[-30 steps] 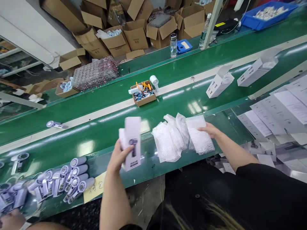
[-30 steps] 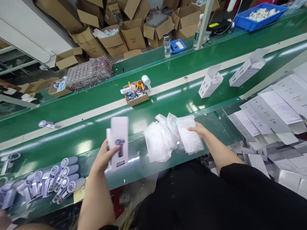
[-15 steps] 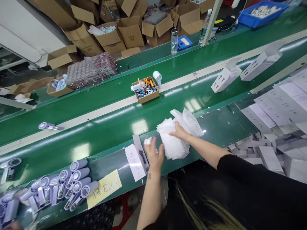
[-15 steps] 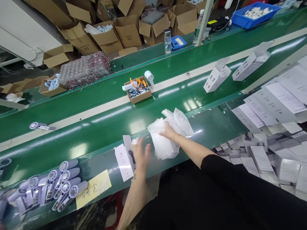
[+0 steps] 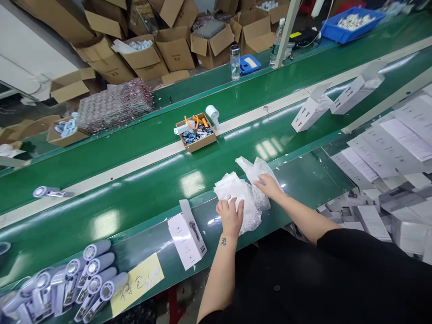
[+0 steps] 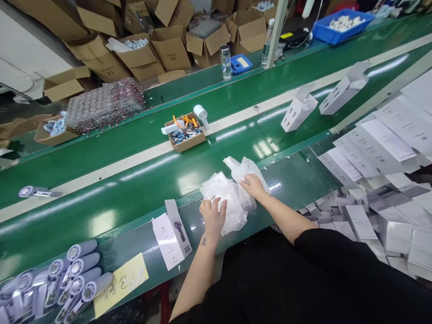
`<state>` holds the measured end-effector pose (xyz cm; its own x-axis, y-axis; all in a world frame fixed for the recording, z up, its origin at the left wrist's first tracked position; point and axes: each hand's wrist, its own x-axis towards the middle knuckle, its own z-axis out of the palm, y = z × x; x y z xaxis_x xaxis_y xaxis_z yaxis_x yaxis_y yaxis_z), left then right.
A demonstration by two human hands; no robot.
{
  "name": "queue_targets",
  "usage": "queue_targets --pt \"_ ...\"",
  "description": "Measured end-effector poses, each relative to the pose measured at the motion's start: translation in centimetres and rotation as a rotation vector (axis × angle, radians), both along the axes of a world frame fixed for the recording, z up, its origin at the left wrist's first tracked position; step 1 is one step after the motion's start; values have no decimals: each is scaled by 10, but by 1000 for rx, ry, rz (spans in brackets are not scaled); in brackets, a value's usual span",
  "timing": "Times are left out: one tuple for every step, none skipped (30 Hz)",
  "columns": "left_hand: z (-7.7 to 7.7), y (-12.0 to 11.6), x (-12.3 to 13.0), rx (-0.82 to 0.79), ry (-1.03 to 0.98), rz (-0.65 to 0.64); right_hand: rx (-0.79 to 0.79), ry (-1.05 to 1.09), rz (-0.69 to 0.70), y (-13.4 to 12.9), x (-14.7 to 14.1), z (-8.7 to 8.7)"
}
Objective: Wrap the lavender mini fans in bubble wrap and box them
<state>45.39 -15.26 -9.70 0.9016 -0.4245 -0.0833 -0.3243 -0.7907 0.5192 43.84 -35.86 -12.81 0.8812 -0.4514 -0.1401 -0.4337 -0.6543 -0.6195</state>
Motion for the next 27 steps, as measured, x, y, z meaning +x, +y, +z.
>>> queue_targets --pt "7 -9 1 -113 10 49 48 -69 -13 -1 -8 6" --pt "14 -20 1 -237 52 79 110 -135 -13 -2 -17 15" --pt "20 -33 0 -368 127 87 188 -189 4 -3 -26 25" --pt "26 -47 -1 -500 229 74 284 -228 35 -3 -35 36" --pt "30 -60 -3 -628 343 52 401 -250 79 -5 -43 48" --pt "33 -72 -6 -741 451 35 545 -263 122 -6 -50 58" --pt "35 -81 -9 -828 537 28 713 -271 150 -9 -55 68" --pt "36 -89 -12 -884 592 27 889 -270 155 -12 -58 75" --pt "36 -93 -15 -903 623 19 1043 -269 126 -15 -60 80" --pt "36 -96 -18 -888 640 0 1156 -263 63 -19 -59 83" --pt "35 -97 -21 -848 648 -20 1225 -252 -23 -23 -57 83" --pt "34 -96 -23 -793 649 -26 1253 -248 -121 -26 -54 81" --pt "33 -95 -25 -737 633 -8 1250 -254 -209 -28 -51 78" --pt "32 -92 -26 -687 600 42 1226 -264 -269 -29 -49 73" --pt "31 -89 -27 -645 549 120 1191 -273 -293 -31 -47 69" --pt "30 -85 -27 -613 478 215 1149 -285 -290 -31 -46 64" --pt "30 -80 -26 -590 402 312 1099 -305 -280 -32 -46 61" --pt "30 -75 -26 -570 341 399 1045 -323 -271 -32 -47 59" --pt "31 -71 -26 -551 310 461 996 -332 -262 -32 -48 58" --pt "31 -66 -26 -539 312 491 953 -335 -251 -32 -48 58" --pt "31 -63 -28 -538 344 481 918 -332 -222 -32 -47 60" --pt "31 -60 -30 -550 401 435 894 -321 -166 -31 -45 64" --pt "31 -58 -33 -570 476 366 888 -298 -72 -30 -42 68" --pt "31 -57 -36 -595 554 301 905 -269 41 -29 -38 72" --pt "31 -57 -39 -621 634 256 943 -245 143 -28 -33 77" --pt "31 -57 -41 -646 706 239 997 -232 208 -27 -28 82" --pt "32 -57 -43 -670 755 241 1058 -226 237 -25 -23 86"
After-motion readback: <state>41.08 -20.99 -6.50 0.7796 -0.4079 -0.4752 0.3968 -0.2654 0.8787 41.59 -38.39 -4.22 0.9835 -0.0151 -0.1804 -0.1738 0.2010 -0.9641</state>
